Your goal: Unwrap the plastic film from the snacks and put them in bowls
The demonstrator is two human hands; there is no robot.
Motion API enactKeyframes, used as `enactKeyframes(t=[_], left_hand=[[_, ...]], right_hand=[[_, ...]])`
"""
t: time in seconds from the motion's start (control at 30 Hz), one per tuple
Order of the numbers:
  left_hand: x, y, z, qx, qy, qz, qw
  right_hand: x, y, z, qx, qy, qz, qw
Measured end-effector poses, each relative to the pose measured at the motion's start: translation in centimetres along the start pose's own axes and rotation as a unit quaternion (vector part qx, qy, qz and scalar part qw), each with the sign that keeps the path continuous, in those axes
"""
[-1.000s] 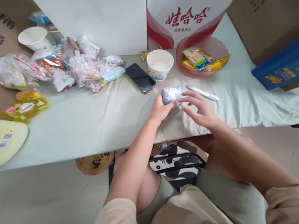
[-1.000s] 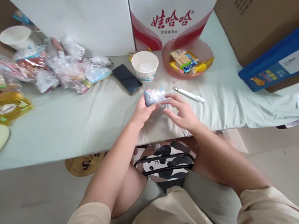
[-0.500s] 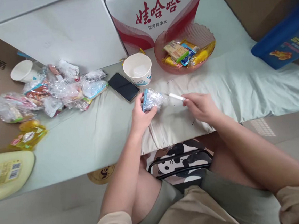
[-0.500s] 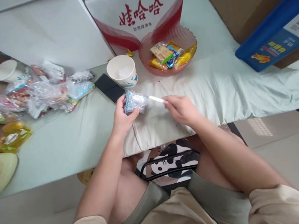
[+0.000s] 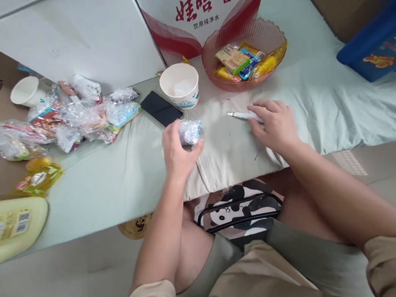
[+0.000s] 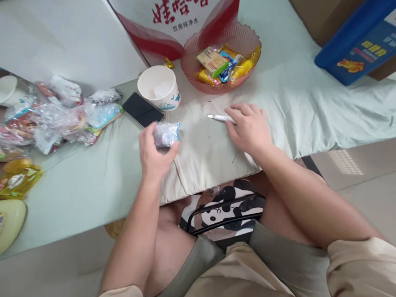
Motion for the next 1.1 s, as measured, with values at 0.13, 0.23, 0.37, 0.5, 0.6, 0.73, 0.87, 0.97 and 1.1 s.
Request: enactKeyframes(t=[0.13, 0.23, 0.37, 0.5, 0.6, 0.73, 0.87, 0.97, 1.1], left_hand=[[-0.8, -0.2, -0.1, 0.007, 0.024, -0.012, 1.000], [-1.3, 0.5, -1.3, 0.090, 0.153, 0.013, 0.984], [-3.1, 2.4, -2.1, 0.233, 0.336, 0.003, 0.913], [-3.2, 2.7, -2.0, 0.268, 0.402, 0.024, 0.875], [-2.9, 2.3, -1.9, 0.259, 0.424, 0.035, 0.867], [-2.5, 2.4, -2.0, 0.278, 0.459, 0.050, 0.843], [-2.5, 2.9, -3.1, 0.337, 0.487, 0.064, 0.804], [-2.6, 3.6, -4.5, 0.390, 0.489, 0.087, 0.776], [-2.6, 3.7, -5.0, 0.394, 0.479, 0.092, 0.779]], right_hand=[[-1.8, 0.7, -3.1, 0.056, -0.076, -0.056, 0.994], [-2.8, 1.5, -5.5, 0.090, -0.133, -0.098, 0.982], [-4.2, 2.5, -7.4, 0.104, -0.206, -0.166, 0.959], [-5.4, 3.3, -8.4, 0.091, -0.271, -0.215, 0.934], [-5.9, 3.5, -8.5, 0.068, -0.288, -0.225, 0.928], [-5.9, 3.1, -8.1, 0.053, -0.252, -0.194, 0.947], [-5.1, 2.7, -8.2, 0.081, -0.239, -0.158, 0.955], [-5.1, 2.9, -8.4, 0.099, -0.228, -0.152, 0.957], [-5.3, 2.9, -8.0, 0.080, -0.206, -0.142, 0.965]])
Point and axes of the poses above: each hand's wrist, its own y-axis away from the middle knuckle, its own x-axis out of the back of the hand, z = x × y, the point moved 9 cm from there along -y, towards the middle knuckle, and after that the axes turned 8 degrees about -x, right-handed, at the moved point
